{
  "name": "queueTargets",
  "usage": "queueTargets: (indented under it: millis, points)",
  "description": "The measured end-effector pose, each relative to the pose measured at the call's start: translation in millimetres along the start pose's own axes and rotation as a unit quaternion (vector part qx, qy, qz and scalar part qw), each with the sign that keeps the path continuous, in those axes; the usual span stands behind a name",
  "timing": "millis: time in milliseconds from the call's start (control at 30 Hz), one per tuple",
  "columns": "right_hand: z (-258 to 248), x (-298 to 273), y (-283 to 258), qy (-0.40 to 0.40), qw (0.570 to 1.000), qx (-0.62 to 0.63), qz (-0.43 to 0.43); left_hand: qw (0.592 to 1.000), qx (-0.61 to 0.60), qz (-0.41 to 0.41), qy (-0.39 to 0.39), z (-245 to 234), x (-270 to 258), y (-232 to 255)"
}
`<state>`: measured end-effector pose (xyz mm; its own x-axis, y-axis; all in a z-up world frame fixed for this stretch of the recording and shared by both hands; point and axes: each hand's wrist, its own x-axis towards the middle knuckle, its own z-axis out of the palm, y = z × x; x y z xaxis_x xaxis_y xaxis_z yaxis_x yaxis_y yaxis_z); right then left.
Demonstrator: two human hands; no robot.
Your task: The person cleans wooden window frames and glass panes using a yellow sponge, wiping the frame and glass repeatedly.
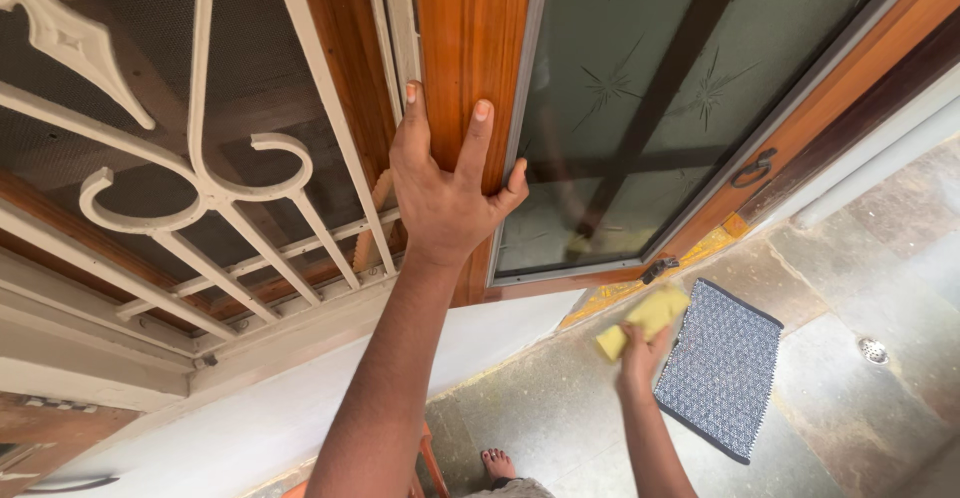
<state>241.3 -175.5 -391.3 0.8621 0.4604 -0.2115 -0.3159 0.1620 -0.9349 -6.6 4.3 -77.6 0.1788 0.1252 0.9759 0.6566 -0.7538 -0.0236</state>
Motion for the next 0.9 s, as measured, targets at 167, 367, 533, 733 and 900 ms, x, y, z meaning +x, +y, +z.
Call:
queueTargets:
  millis: [167,367,533,733,900]
  points:
    - [49,-32,35,-0.246,0.906,0.230,0.256,1.000,-0.002,-0.002,-0.002,-2,2,0]
    - [38,-121,18,-0.435,0.758,0.317,0.369,0.999,-0.032,-0.015,-0.016,-13,5,4]
    - [-15,-141,-8,-0.504,0.680,0.372,0.382,0.971,-0.128,-0.171,-0.108,-35,-42,28]
    - [-58,-162,-29,-0.522,0.643,0.435,0.354,0.803,-0.238,-0.397,-0.377,-108,-168,84]
    - [-73,-189,-37,-0.493,0.666,0.421,0.370,0.764,-0.318,-0.388,-0.406,-152,-183,122]
